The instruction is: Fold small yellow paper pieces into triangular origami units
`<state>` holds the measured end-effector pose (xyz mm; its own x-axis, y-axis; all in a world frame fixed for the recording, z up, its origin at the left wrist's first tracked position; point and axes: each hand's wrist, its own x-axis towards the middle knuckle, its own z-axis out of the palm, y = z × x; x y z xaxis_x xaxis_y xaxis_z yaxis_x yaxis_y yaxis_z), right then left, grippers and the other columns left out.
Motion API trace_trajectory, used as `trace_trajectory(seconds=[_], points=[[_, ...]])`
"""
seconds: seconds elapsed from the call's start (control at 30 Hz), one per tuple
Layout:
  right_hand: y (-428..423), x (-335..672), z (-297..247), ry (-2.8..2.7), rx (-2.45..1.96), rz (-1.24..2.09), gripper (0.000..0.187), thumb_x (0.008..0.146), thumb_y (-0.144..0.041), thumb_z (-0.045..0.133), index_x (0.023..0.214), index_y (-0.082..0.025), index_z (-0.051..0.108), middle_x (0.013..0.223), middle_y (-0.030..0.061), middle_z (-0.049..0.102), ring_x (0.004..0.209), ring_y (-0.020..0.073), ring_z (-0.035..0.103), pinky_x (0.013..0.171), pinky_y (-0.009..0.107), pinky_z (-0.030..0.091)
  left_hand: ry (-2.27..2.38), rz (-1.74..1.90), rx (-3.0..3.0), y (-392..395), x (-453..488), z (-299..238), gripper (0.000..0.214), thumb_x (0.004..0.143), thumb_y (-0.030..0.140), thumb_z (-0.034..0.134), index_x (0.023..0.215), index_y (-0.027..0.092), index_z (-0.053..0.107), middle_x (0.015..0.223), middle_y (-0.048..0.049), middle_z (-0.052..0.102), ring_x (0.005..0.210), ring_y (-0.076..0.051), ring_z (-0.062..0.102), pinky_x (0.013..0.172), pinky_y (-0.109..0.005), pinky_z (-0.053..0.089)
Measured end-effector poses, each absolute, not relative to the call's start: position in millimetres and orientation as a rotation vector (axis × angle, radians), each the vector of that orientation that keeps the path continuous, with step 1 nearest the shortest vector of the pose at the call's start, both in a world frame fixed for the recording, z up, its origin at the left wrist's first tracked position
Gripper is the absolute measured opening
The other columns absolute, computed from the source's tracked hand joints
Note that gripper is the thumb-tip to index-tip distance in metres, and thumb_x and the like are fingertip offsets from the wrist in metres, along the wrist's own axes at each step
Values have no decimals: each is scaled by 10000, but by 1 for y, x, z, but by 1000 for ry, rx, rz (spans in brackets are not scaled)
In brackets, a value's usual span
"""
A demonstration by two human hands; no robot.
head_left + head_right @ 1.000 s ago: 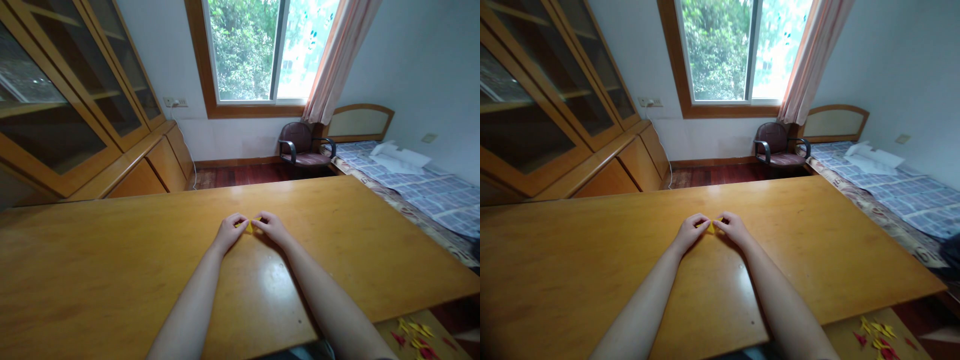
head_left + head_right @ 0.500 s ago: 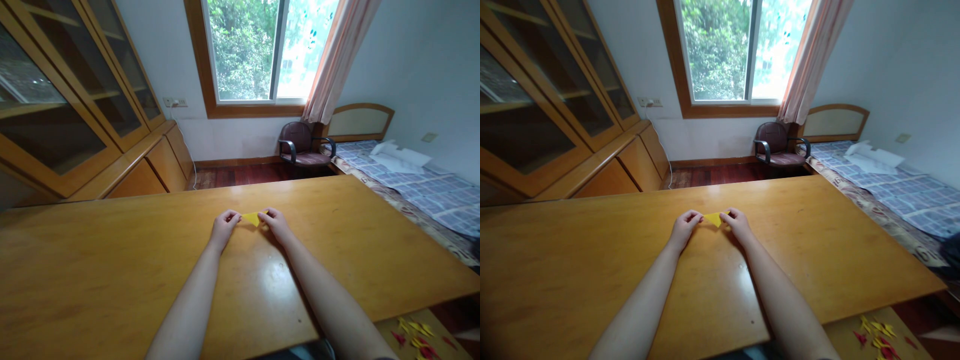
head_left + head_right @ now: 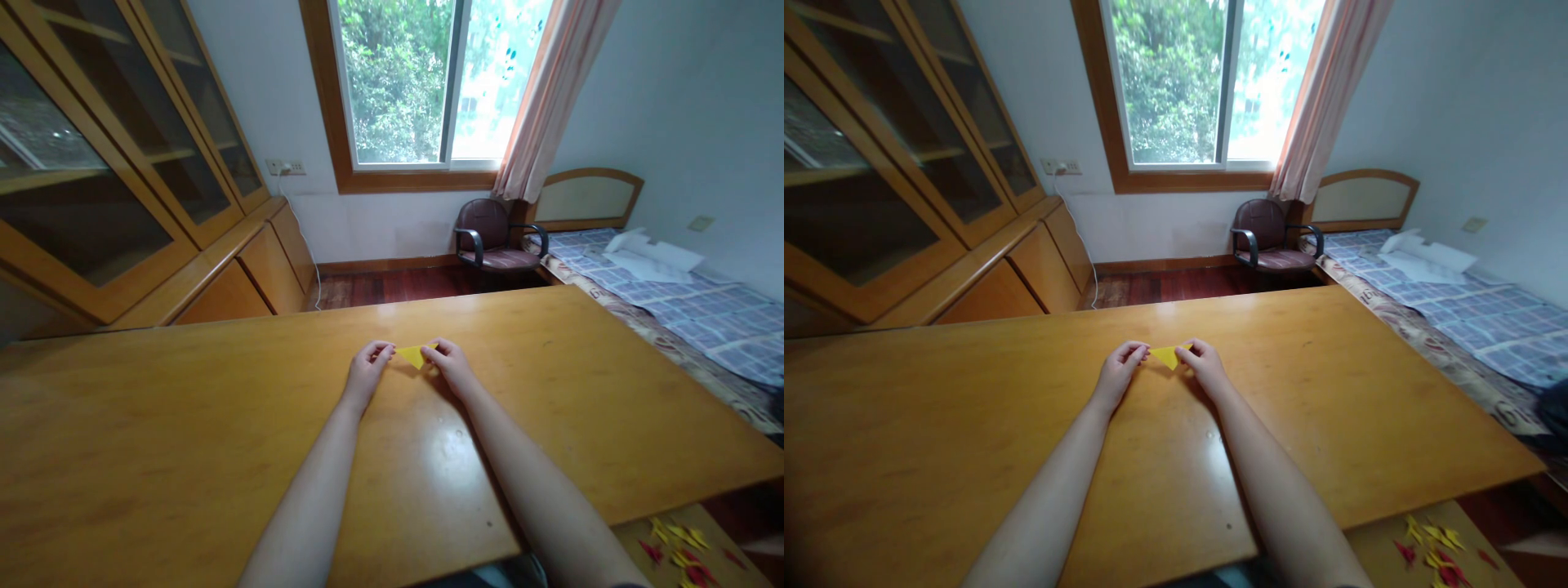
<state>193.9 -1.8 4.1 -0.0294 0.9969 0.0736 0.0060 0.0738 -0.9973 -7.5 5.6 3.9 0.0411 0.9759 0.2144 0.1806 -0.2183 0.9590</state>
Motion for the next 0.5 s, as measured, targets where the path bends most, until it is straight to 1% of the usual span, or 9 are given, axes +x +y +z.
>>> trace_trajectory(seconds=[0.17, 0.5], points=[[-2, 194, 3, -1274, -1133, 1178, 272, 744, -434, 670, 690, -173, 617, 642, -16, 594, 597, 130, 522, 590, 245, 391, 1197, 1223, 1546, 5, -8, 4, 255, 818, 415, 614, 867, 179, 697, 855, -41, 711, 835, -182, 663, 765, -269, 511], [-2, 195, 4, -1300, -1129, 1182, 270, 755, -432, 658, 695, -172, 619, 648, -16, 601, 609, 131, 527, 609, 248, 401, 1191, 1161, 1701, 0, -4, 7, 183, 804, 342, 654, 899, 192, 698, 884, -38, 700, 800, -164, 651, 730, -263, 523]])
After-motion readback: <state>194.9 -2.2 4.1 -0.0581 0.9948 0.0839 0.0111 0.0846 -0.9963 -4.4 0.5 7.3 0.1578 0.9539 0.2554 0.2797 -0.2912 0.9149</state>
